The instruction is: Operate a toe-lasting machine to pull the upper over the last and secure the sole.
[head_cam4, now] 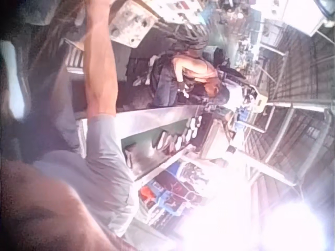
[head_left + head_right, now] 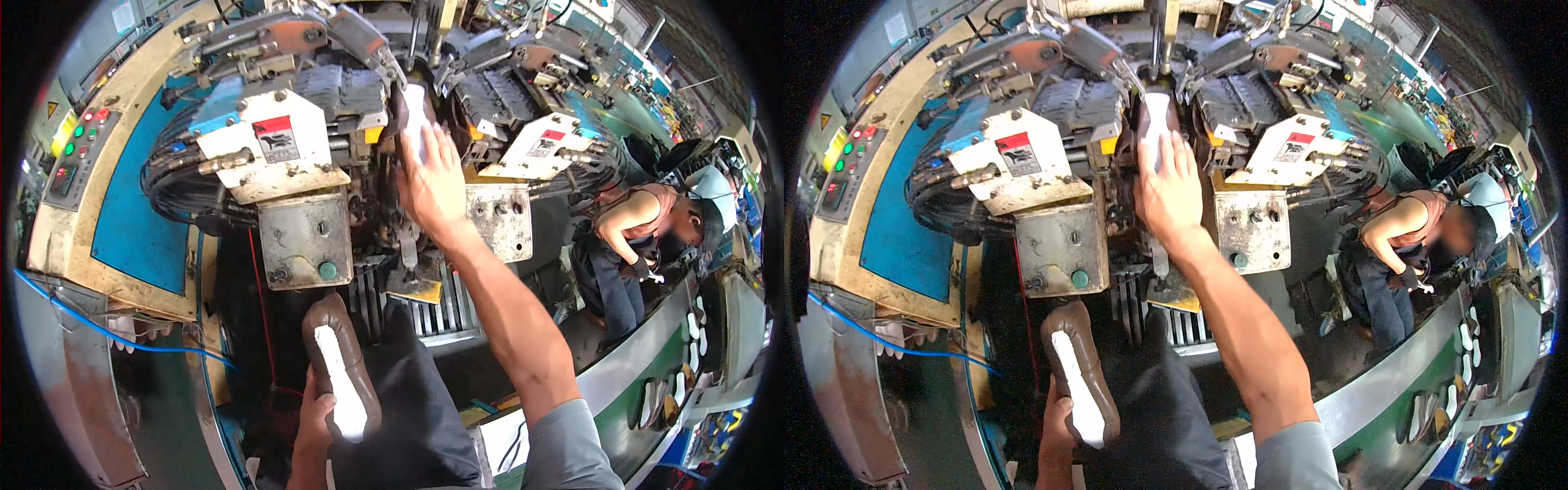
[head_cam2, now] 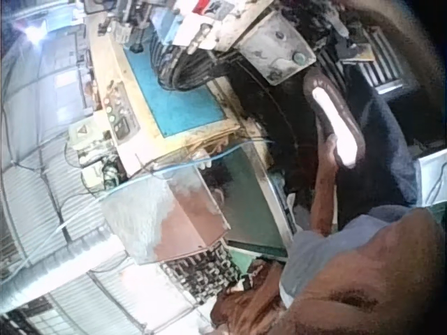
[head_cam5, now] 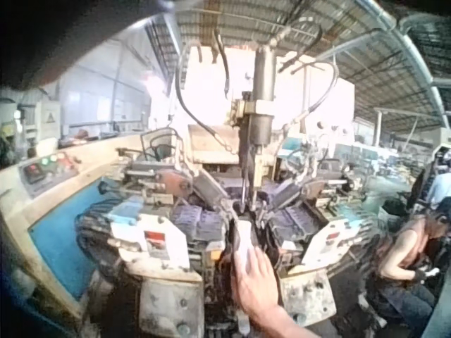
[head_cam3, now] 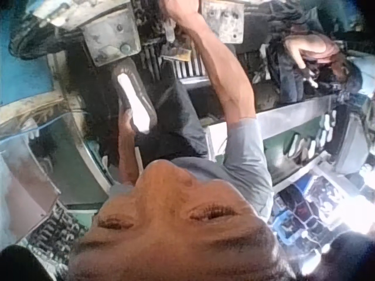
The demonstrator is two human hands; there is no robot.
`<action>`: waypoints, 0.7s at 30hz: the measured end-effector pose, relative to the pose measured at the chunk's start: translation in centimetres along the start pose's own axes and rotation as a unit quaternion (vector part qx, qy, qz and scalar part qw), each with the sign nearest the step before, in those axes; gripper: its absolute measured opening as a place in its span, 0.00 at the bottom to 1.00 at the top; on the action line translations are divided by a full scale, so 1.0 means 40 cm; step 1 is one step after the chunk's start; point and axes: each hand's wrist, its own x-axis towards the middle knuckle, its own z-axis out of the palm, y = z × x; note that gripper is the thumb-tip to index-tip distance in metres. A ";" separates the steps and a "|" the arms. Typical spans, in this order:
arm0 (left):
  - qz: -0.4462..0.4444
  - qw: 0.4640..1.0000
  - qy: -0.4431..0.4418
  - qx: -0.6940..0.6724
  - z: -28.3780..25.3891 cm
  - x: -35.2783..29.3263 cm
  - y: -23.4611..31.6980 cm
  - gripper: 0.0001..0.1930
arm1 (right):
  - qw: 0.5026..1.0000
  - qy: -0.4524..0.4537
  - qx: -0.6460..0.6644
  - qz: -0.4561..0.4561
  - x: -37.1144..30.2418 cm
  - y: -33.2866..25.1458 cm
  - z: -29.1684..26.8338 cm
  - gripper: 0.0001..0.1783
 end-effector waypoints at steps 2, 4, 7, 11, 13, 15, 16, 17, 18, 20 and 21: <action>-0.015 1.000 0.015 0.007 0.005 0.034 -0.001 0.51 | 0.999 -0.024 -0.044 -0.004 0.052 0.023 0.038 0.32; -0.008 0.999 -0.019 0.046 0.000 0.059 -0.005 0.61 | 0.998 0.015 -0.052 -0.021 0.083 0.032 0.055 0.30; -0.051 0.997 -0.019 0.048 -0.008 0.079 -0.013 0.64 | 0.998 0.014 -0.059 -0.027 0.106 0.027 0.038 0.35; -0.028 0.997 -0.059 0.050 -0.003 0.093 -0.013 0.66 | 0.999 0.043 0.002 -0.012 0.115 0.001 -0.023 0.35; -0.021 0.996 -0.071 0.043 0.004 0.087 -0.010 0.66 | 0.998 0.057 0.004 -0.025 0.119 -0.006 -0.043 0.35; -0.006 0.997 -0.062 0.038 0.006 0.072 -0.006 0.68 | 0.999 0.037 -0.004 -0.022 0.123 0.002 -0.048 0.35; -0.015 0.997 -0.054 0.046 0.002 0.064 -0.006 0.68 | 1.000 0.019 -0.012 -0.019 0.128 0.010 -0.043 0.34; -0.010 0.997 -0.062 0.036 -0.006 0.058 -0.006 0.67 | 0.999 -0.013 0.033 0.005 0.134 0.022 -0.039 0.35; -0.011 0.998 -0.055 0.039 -0.018 0.044 -0.005 0.67 | 0.997 0.016 -0.065 -0.049 0.151 0.031 -0.026 0.36; 0.012 0.998 -0.045 0.037 -0.049 0.017 -0.010 0.65 | 0.993 0.008 -0.108 -0.048 0.170 0.053 -0.016 0.37; 0.057 0.988 -0.028 0.140 -0.078 0.001 -0.006 0.65 | 0.992 -0.046 -0.105 -0.045 0.185 0.064 -0.015 0.35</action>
